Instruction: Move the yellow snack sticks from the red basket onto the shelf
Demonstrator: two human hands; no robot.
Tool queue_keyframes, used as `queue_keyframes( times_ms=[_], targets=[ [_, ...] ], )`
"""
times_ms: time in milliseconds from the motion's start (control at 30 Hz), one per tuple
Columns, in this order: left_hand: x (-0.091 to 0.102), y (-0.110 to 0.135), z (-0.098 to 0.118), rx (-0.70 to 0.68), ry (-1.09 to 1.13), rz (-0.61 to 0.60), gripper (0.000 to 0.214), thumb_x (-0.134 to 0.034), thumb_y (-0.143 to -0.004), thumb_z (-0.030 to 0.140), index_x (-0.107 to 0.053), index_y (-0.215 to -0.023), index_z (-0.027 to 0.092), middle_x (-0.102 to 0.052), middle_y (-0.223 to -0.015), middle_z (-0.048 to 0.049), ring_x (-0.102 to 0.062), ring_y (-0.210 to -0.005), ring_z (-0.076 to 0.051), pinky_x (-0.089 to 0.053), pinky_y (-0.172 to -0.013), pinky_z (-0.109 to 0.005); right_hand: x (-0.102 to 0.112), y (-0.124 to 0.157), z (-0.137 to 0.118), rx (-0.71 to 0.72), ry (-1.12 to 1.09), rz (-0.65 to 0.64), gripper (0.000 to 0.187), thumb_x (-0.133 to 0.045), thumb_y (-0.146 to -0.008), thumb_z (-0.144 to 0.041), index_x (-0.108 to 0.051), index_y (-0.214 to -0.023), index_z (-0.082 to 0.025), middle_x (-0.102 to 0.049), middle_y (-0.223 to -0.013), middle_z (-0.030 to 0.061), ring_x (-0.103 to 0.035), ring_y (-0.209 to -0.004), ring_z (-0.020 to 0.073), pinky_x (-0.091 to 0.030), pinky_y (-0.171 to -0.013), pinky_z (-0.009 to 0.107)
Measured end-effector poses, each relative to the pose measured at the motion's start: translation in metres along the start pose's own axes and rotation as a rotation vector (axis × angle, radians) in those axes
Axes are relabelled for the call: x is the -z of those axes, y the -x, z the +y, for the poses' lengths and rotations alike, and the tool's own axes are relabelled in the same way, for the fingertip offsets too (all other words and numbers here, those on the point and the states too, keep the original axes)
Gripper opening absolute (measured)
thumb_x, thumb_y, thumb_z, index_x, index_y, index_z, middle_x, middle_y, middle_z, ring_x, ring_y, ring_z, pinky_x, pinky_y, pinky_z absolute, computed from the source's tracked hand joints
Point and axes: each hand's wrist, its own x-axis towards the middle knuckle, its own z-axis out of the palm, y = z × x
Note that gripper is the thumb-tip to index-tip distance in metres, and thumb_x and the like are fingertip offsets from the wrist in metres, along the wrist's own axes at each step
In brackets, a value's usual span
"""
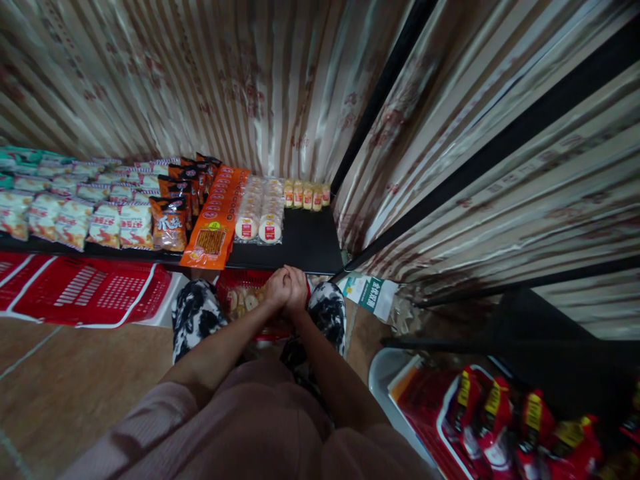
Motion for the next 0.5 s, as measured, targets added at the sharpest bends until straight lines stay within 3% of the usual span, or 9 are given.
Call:
queue_keyframes(
  times_ms=[200,333,500],
  targets=[
    [-0.014,0.008,-0.023,0.189,-0.125,-0.219,0.029,-0.035,-0.083,0.015,-0.061,-0.098,0.017,-0.065,-0.102,-0.0075,-0.058,-0.094,-0.015,-0.039,-0.089,-0.024,-0.019,0.026,0.018,-0.113,0.102,-0.175,0.032,-0.041,-0.083,-0.014,-0.057,-0.110,-0.016,-0.059,-0.099,0.0076,-0.050,-0.096,0.0171,-0.037,-0.089,0.029],
    [-0.025,0.007,-0.045,0.285,-0.157,-0.360,0.033,-0.035,-0.085,0.017,-0.059,-0.107,0.014,-0.063,-0.110,-0.0106,-0.058,-0.099,-0.015,-0.039,-0.091,-0.024,-0.034,0.034,0.030,-0.115,0.099,-0.299,0.031,-0.044,-0.079,-0.011,-0.058,-0.107,-0.014,-0.059,-0.099,0.0088,-0.050,-0.095,0.0183,-0.038,-0.089,0.030],
    [-0.031,0.008,-0.060,0.327,-0.190,-0.426,0.035,-0.033,-0.086,0.017,-0.058,-0.110,0.012,-0.062,-0.112,-0.0127,-0.057,-0.102,-0.016,-0.038,-0.093,-0.025,-0.049,0.032,0.038,-0.219,0.124,-0.479,0.032,-0.038,-0.079,-0.005,-0.061,-0.100,-0.015,-0.060,-0.103,0.0088,-0.051,-0.098,0.0170,-0.038,-0.089,0.025]
  ],
)
